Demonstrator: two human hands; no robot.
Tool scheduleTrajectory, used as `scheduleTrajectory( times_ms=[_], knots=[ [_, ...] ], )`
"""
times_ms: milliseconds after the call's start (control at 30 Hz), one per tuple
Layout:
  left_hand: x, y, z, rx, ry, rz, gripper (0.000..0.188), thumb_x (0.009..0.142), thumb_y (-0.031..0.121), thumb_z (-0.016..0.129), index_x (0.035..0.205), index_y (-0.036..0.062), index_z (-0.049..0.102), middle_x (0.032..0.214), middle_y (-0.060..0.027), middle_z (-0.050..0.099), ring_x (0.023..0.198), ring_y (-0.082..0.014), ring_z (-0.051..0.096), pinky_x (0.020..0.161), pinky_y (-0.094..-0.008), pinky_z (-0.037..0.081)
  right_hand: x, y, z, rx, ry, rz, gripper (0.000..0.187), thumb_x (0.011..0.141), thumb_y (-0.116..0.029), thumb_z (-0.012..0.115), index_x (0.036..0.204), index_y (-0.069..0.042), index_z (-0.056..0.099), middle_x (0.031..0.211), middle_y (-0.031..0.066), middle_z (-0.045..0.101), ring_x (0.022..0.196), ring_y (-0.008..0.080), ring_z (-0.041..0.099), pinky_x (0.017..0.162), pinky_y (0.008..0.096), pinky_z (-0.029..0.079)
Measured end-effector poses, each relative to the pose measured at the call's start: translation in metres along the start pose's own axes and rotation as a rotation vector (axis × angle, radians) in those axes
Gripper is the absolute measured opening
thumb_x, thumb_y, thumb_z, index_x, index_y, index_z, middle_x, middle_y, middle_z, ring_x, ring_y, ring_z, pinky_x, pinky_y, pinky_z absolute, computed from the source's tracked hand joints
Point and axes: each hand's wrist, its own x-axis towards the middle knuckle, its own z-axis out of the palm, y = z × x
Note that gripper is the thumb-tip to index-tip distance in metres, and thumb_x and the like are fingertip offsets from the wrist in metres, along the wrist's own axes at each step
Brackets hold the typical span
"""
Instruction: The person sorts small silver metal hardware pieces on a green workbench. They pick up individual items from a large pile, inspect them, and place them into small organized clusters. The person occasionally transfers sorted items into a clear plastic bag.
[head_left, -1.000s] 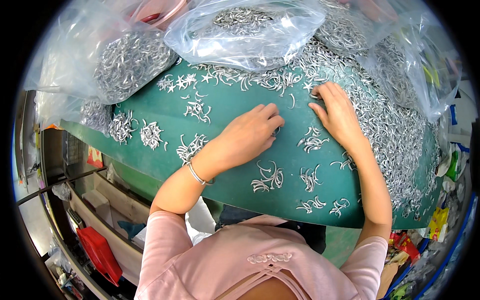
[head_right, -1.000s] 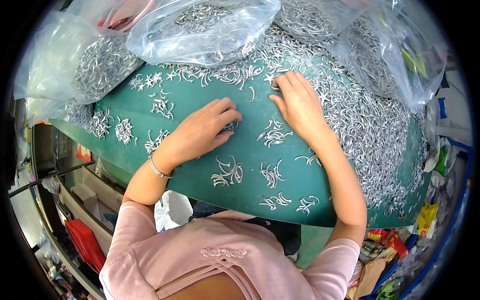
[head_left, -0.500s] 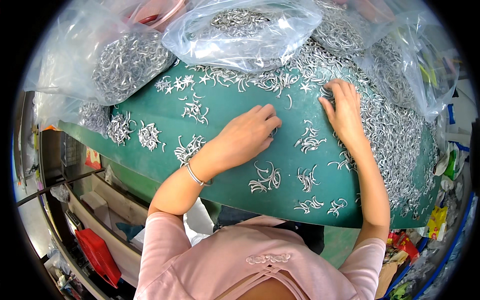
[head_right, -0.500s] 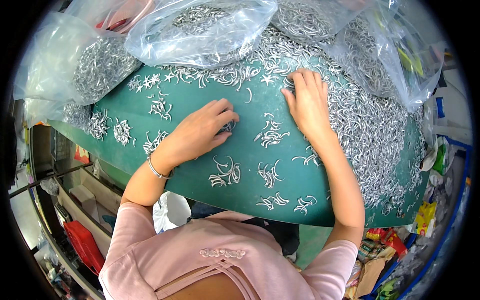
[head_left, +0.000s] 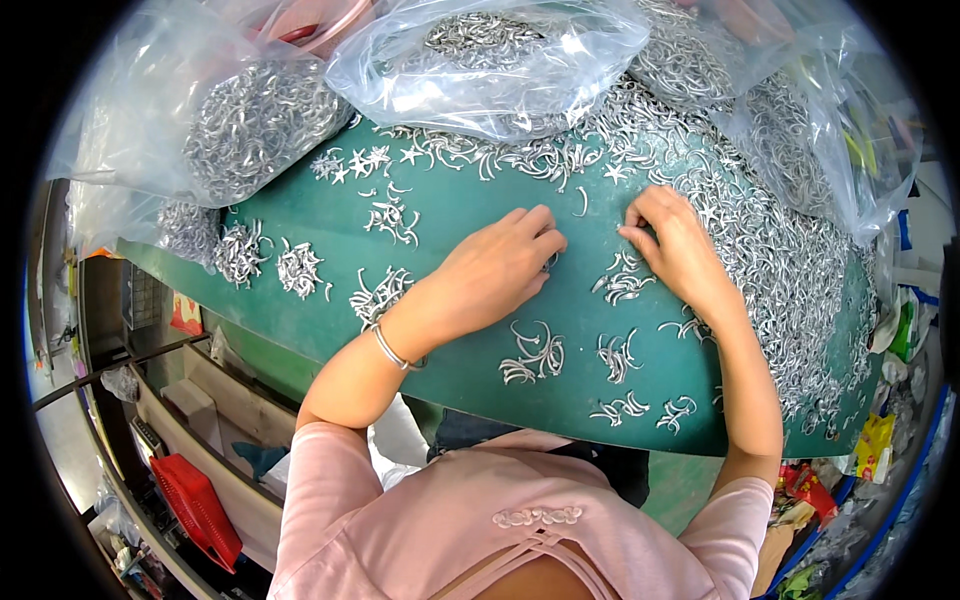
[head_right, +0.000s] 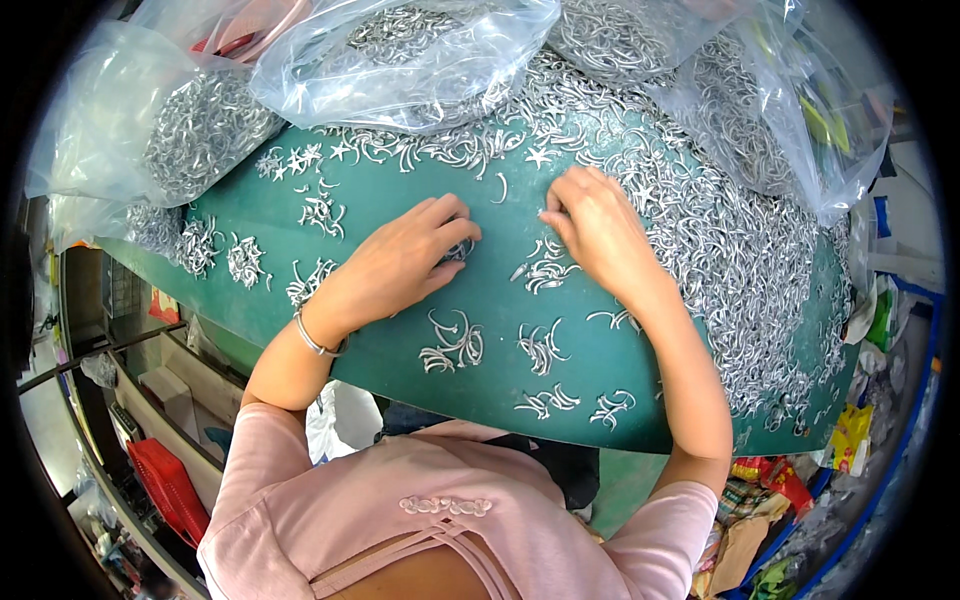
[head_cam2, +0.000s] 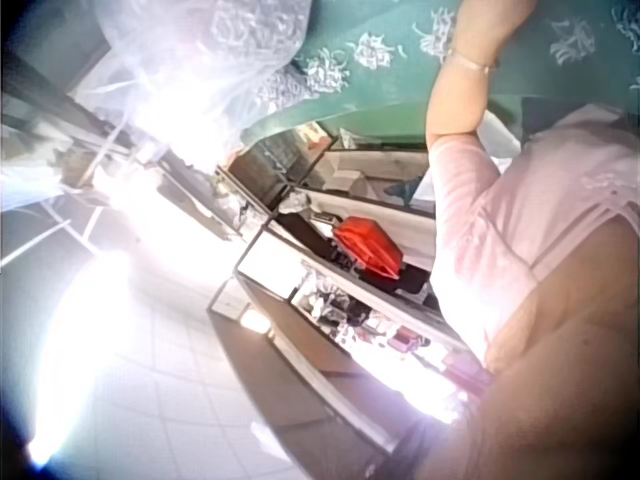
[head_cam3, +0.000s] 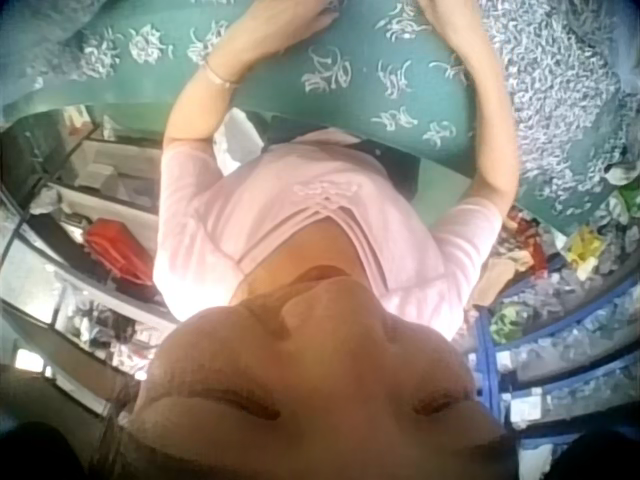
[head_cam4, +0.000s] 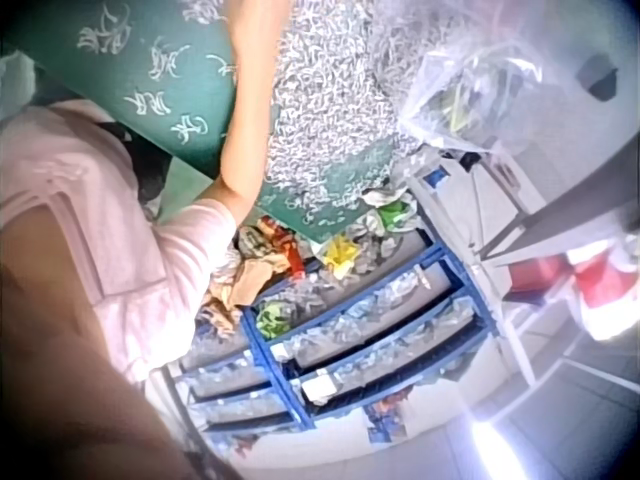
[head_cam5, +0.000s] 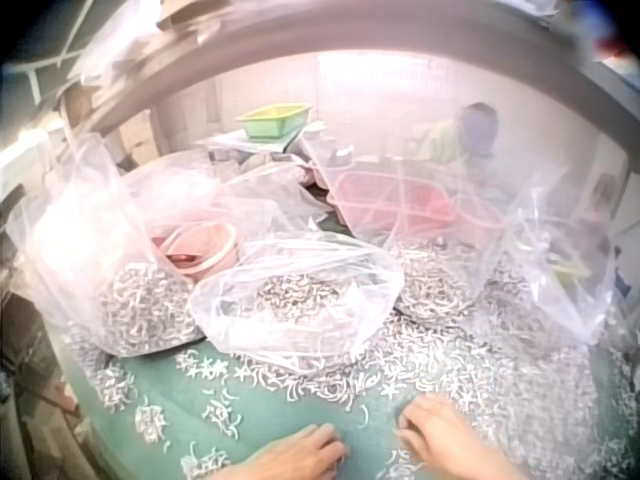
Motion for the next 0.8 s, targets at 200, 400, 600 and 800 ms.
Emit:
scheduleTrajectory(
  times_ms=[200,400,600,800],
  knots=[
    [0.0,0.0,-0.001,-0.048,0.03,-0.013,0.037,0.079,0.003,0.072,0.113,0.0038,0.057,0.109,-0.0105,0.052,0.1,-0.0321,0.057,0.085,-0.0414,0.048,0.005,-0.001,0.011,-0.003,0.0,0.06,0.014,0.083,-0.009,0.07,0.087,-0.001,0.06,0.087,0.0146,0.061,0.09,0.0339,0.059,0.082,0.0436,0.046],
    [0.0,-0.005,-0.01,-0.128,0.029,-0.077,0.04,0.078,0.005,0.075,0.115,0.0047,0.059,0.114,-0.0113,0.052,0.101,-0.0341,0.058,0.084,-0.0414,0.048,0.009,-0.043,0.029,0.079,-0.031,-0.121,0.01,0.082,-0.005,0.068,0.088,-0.001,0.062,0.088,0.015,0.062,0.09,0.0352,0.061,0.082,0.0449,0.048],
    [-0.002,-0.003,-0.017,-0.109,0.044,-0.069,0.045,0.077,0.005,0.076,0.119,0.0074,0.06,0.121,-0.0112,0.051,0.107,-0.0319,0.056,0.087,-0.0405,0.049,0.016,-0.022,0.012,0.149,0.092,-0.028,0.021,0.081,-0.001,0.068,0.102,-0.001,0.062,0.1,0.0155,0.061,0.099,0.0346,0.058,0.088,0.0439,0.047],
    [0.005,-0.002,0.012,0.085,0.018,0.142,0.043,0.077,0.007,0.075,0.118,0.0064,0.062,0.124,-0.0105,0.051,0.111,-0.0294,0.05,0.095,-0.0398,0.046,0.02,-0.017,0.02,0.031,0.107,-0.162,0.029,0.08,-0.003,0.07,0.109,-0.003,0.064,0.109,0.0117,0.058,0.105,0.0319,0.056,0.093,0.0418,0.046]
  ],
)
